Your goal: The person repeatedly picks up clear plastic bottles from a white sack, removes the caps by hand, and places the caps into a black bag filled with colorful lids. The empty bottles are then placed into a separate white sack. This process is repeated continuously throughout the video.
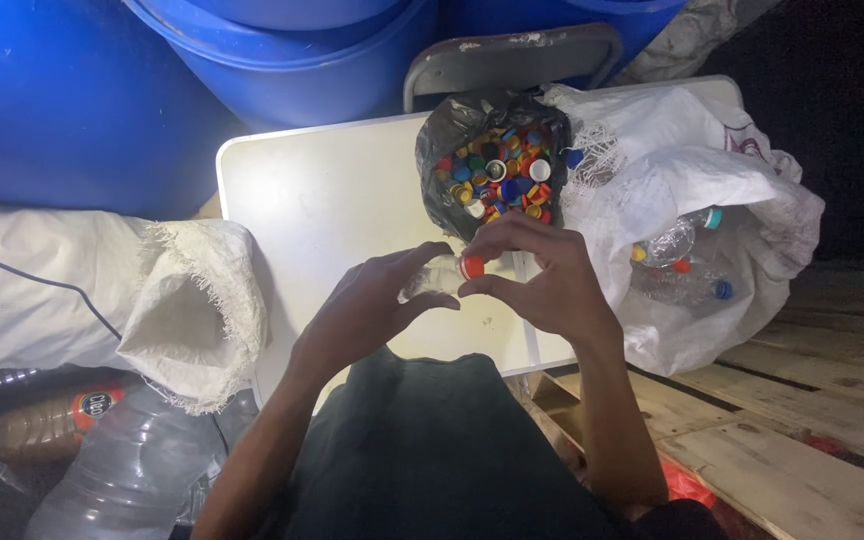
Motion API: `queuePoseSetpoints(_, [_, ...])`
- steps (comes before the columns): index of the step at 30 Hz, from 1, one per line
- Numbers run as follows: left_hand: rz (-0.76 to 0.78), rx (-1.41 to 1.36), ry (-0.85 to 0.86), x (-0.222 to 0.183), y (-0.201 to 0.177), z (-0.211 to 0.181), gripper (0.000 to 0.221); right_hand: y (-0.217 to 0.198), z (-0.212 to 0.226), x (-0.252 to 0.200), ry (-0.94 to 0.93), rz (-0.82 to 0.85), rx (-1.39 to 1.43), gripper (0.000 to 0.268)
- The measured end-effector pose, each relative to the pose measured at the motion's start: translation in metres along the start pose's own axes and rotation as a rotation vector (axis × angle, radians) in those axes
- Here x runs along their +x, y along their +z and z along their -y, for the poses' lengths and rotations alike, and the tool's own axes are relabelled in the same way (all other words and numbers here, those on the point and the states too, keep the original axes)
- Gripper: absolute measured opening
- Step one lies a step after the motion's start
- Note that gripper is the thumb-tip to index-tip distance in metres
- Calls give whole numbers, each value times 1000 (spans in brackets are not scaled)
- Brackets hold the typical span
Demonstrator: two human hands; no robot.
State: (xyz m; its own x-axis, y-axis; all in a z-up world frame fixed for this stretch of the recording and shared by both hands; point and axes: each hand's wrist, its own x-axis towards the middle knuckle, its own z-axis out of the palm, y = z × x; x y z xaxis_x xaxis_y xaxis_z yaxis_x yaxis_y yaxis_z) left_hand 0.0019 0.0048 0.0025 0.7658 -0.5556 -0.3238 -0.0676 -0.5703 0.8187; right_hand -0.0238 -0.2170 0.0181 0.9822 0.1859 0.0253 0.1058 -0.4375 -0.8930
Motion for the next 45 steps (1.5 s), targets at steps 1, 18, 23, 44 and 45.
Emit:
queuePoseSetpoints(1, [1, -1, 0, 0, 0, 3, 65, 2, 0, -1, 2, 0, 0, 35])
queuePoseSetpoints(18, [84, -6, -21, -9, 7, 24, 59, 25, -16, -19, -9, 123, -113, 29])
queuePoseSetpoints(23, [62, 85, -80, -14, 14, 25, 57, 41, -1, -24, 120, 30, -165, 25])
queuePoseSetpoints(44, [-192, 477, 254, -4, 28, 18, 37, 41, -27, -33, 116, 18, -70, 29])
queuePoseSetpoints(45, [-187, 553, 256, -3, 28, 17, 36, 40, -27, -32, 94, 16, -97, 30])
